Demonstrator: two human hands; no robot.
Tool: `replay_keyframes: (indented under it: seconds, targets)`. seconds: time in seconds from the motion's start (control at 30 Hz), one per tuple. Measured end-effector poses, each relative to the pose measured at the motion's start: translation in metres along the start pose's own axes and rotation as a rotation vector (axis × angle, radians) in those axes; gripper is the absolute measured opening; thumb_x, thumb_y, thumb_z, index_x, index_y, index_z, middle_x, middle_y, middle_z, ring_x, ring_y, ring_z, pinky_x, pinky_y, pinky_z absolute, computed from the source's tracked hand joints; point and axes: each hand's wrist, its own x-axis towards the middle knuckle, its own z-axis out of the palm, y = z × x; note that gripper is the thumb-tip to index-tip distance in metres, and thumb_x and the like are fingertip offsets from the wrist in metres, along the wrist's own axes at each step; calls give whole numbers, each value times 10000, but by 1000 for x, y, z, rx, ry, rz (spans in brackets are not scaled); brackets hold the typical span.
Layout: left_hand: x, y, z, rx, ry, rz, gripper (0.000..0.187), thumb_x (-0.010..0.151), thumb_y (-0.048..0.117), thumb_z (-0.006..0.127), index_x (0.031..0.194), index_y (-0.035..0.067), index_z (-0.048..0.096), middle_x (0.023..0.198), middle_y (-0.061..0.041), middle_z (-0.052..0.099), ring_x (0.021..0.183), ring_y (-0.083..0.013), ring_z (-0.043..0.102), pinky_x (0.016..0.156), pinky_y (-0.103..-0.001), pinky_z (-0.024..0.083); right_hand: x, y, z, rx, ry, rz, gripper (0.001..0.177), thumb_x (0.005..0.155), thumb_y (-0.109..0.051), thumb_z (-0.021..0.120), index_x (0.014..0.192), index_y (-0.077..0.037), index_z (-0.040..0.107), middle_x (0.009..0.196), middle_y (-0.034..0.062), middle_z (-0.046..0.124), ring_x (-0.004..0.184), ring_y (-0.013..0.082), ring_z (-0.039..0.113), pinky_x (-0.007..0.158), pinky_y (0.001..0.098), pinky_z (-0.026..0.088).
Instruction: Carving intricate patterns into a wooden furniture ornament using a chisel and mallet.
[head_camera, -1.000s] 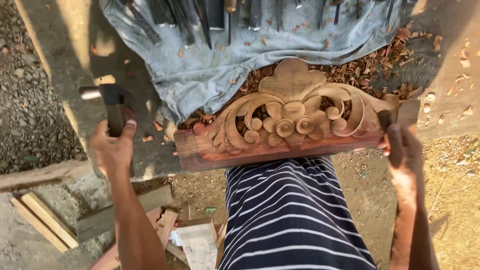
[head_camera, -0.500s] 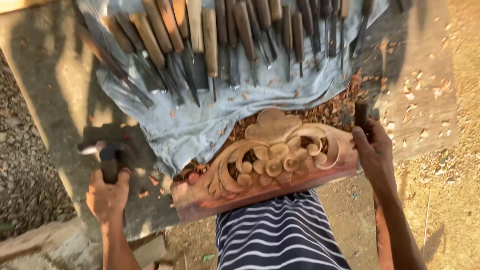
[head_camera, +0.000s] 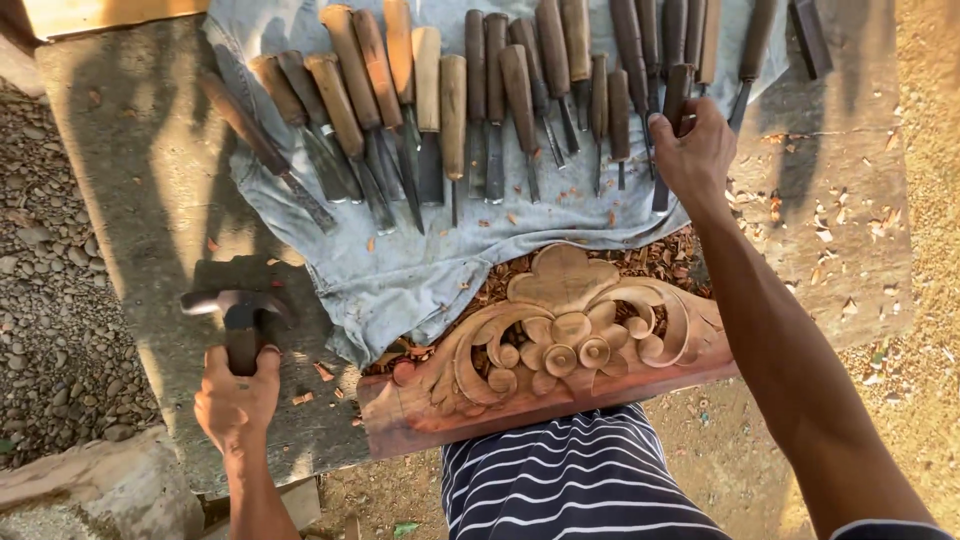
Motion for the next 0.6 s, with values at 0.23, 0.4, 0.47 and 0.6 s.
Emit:
replay_keyframes:
  seconds: [0.23, 0.4, 0.47, 0.6]
  targets:
    - [6, -25, 19, -64, -50, 1, 506, 854, 436, 711, 1218, 100, 610, 855, -155, 700, 690, -377, 717, 664, -554, 579, -4, -24, -12, -91, 167, -264, 454, 979, -265, 838, 1228, 36, 607, 918, 132, 595, 787, 257, 592, 677, 435, 461]
    - [7, -30, 23, -3, -30, 37, 520, 865, 458, 721, 1230, 103, 612, 872, -159, 702, 678, -373, 707, 621, -551, 580, -7, -63, -21, 70, 61, -321, 305, 1042, -203, 789, 1202, 12, 642, 953, 116, 646, 840, 225, 633, 746, 388, 519]
    - [2, -30, 22, 10, -57, 12, 476, 875, 462, 709, 1188, 115, 621, 853, -143, 710, 673, -360, 714, 645, -535, 587, -11, -79, -14, 124, 12, -342, 266, 1038, -171, 767, 1199, 11, 659, 952, 111, 673, 853, 212, 663, 767, 369, 547]
    - [2, -23, 15, -52, -3, 50, 530, 865, 470, 721, 1225, 96, 612, 837, -163, 711, 662, -369, 709, 631, -528, 585, -9, -125, 4, 229, -144, -387, 240, 998, -152, 740, 1162, 16, 687, 978, 133, 733, 843, 214, 716, 748, 361, 586]
